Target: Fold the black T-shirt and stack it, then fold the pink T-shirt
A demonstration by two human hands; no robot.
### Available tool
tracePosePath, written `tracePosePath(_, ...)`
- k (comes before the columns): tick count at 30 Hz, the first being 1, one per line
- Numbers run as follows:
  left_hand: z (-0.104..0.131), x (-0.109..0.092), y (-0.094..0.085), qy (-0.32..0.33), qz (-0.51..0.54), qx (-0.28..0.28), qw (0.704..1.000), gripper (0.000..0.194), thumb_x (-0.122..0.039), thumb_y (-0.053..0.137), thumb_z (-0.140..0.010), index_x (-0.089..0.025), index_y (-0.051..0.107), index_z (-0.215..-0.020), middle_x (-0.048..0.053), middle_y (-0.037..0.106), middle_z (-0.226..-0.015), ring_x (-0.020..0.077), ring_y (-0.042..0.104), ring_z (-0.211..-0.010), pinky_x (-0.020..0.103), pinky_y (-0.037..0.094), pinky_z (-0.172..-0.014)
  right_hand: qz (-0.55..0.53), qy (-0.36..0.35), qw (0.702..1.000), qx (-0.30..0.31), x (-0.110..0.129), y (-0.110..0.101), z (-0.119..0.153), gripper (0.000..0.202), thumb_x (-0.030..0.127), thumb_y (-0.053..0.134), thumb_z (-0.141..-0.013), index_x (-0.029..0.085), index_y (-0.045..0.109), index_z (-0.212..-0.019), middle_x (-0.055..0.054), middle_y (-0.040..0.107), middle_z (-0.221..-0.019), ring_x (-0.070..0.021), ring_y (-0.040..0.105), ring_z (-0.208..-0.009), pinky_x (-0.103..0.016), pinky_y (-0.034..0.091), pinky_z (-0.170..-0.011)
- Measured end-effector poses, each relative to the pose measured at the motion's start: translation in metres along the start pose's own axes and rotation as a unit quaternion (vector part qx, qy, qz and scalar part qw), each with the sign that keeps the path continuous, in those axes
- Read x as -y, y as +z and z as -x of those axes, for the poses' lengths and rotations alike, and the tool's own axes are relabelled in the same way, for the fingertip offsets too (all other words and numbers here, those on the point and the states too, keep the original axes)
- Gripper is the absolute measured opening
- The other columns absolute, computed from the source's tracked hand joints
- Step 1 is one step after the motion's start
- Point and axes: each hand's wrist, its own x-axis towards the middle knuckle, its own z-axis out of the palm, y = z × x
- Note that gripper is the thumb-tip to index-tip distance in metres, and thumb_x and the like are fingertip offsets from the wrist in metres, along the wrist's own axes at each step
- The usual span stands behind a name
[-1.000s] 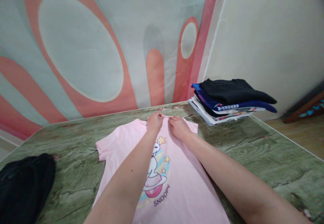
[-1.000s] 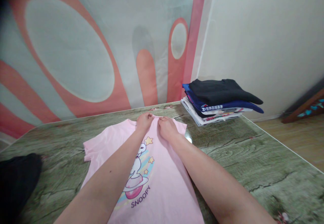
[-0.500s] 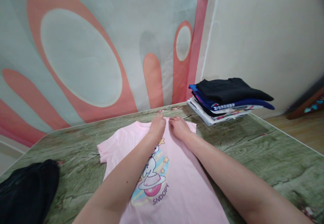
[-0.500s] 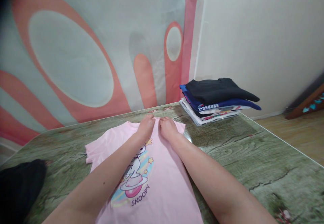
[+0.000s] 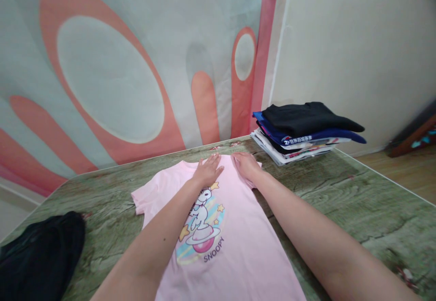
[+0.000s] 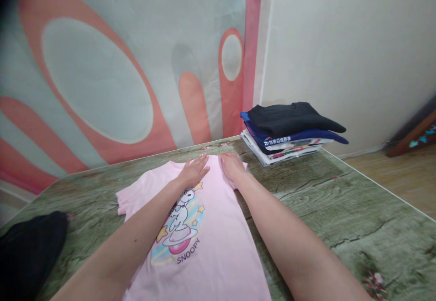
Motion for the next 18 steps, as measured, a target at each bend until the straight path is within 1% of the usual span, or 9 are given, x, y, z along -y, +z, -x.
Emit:
tracePosePath(3, 0.001, 0.015, -0.003, 0.005, -0.001, 0.015, 1.0, 0.06, -0.054, 0.012, -0.097, -0.026, 0.013, -0.15, 0.002, 0.012, -0.157, 0.0194, 0.012, -0.144, 0.051, 0.014, -0.113, 0.021, 0.049, 0.998, -0.023, -0.009, -0.006, 0.001, 0.037, 0.011, 0.044, -0.085, 0.02, 0.063, -0.116, -0.007, 0.064, -0.118, -0.0211, 0.054, -0.11, -0.032, 0.038, -0.096)
tracePosePath(5, 0.004, 0.026, -0.007, 0.002, -0.008, 0.024, 1.0, 0.059, -0.052, 0.012, -0.097, -0.027, 0.012, -0.15, 0.0, 0.011, -0.157, 0.0192, 0.011, -0.144, 0.051, 0.014, -0.113, 0.031, 0.072, 0.996, -0.036, -0.013, -0.009, 0.0, 0.035, 0.013, 0.046, -0.085, 0.02, 0.064, -0.114, -0.008, 0.064, -0.116, -0.0225, 0.053, -0.109, -0.033, 0.039, -0.094)
tracePosePath(7, 0.007, 0.033, -0.013, -0.012, -0.032, 0.016, 0.999, 0.055, -0.048, 0.015, -0.098, -0.028, 0.014, -0.15, -0.001, 0.012, -0.157, 0.02, 0.009, -0.144, 0.053, 0.013, -0.113, 0.03, 0.076, 0.995, -0.048, -0.013, -0.013, -0.001, 0.033, 0.015, 0.045, -0.086, 0.02, 0.065, -0.112, -0.009, 0.064, -0.116, -0.0234, 0.052, -0.11, -0.034, 0.039, -0.094)
tracePosePath(8, 0.008, 0.033, -0.015, -0.02, -0.05, -0.001, 0.999, 0.054, -0.044, 0.017, -0.098, -0.028, 0.016, -0.15, -0.001, 0.012, -0.157, 0.0205, 0.007, -0.144, 0.054, 0.011, -0.113, 0.027, 0.072, 0.995, -0.057, -0.011, -0.014, -0.002, 0.034, 0.014, 0.044, -0.086, 0.02, 0.065, -0.112, -0.009, 0.063, -0.117, -0.0235, 0.052, -0.111, -0.035, 0.039, -0.094)
tracePosePath(10, 0.01, 0.026, -0.017, -0.036, -0.081, -0.052, 0.995, 0.053, -0.035, 0.02, -0.098, -0.023, 0.018, -0.15, 0.001, 0.011, -0.157, 0.0208, 0.004, -0.144, 0.053, 0.008, -0.113, 0.01, 0.051, 0.996, -0.074, -0.004, -0.015, -0.004, 0.036, 0.011, 0.043, -0.084, 0.019, 0.065, -0.112, -0.009, 0.063, -0.118, -0.0231, 0.051, -0.112, -0.035, 0.038, -0.097)
tracePosePath(12, 0.011, 0.012, -0.013, -0.058, -0.078, -0.082, 0.992, 0.054, -0.031, 0.021, -0.097, -0.015, 0.019, -0.149, 0.007, 0.013, -0.157, 0.0207, 0.007, -0.144, 0.048, 0.012, -0.114, -0.022, 0.012, 0.996, -0.08, 0.006, -0.012, -0.006, 0.04, 0.007, 0.041, -0.082, 0.017, 0.064, -0.114, -0.008, 0.061, -0.12, -0.021, 0.051, -0.113, -0.033, 0.037, -0.1)
tracePosePath(13, 0.011, 0.003, -0.01, -0.071, -0.063, -0.079, 0.992, 0.055, -0.033, 0.02, -0.097, -0.012, 0.02, -0.149, 0.01, 0.016, -0.156, 0.0214, 0.01, -0.144, 0.046, 0.016, -0.113, -0.041, -0.013, 0.996, -0.075, 0.013, -0.009, -0.006, 0.043, 0.005, 0.04, -0.081, 0.016, 0.062, -0.117, -0.008, 0.06, -0.122, -0.0194, 0.051, -0.114, -0.031, 0.037, -0.101)
tracePosePath(15, 0.013, -0.013, -0.001, -0.09, -0.03, -0.058, 0.994, 0.06, -0.043, 0.019, -0.097, -0.011, 0.024, -0.148, 0.012, 0.022, -0.154, 0.0242, 0.017, -0.142, 0.046, 0.02, -0.112, -0.072, -0.059, 0.994, -0.048, 0.025, 0.001, -0.005, 0.048, 0.002, 0.037, -0.08, 0.014, 0.057, -0.123, -0.009, 0.058, -0.126, -0.0163, 0.05, -0.117, -0.028, 0.036, -0.102)
tracePosePath(18, 0.017, -0.024, 0.008, -0.092, -0.013, -0.043, 0.995, 0.065, -0.053, 0.016, -0.096, -0.015, 0.026, -0.147, 0.012, 0.022, -0.154, 0.0277, 0.016, -0.142, 0.05, 0.014, -0.112, -0.077, -0.092, 0.993, 0.005, 0.037, 0.015, -0.001, 0.048, 0.005, 0.039, -0.082, 0.012, 0.052, -0.128, -0.011, 0.054, -0.132, -0.0174, 0.046, -0.123, -0.031, 0.033, -0.105)
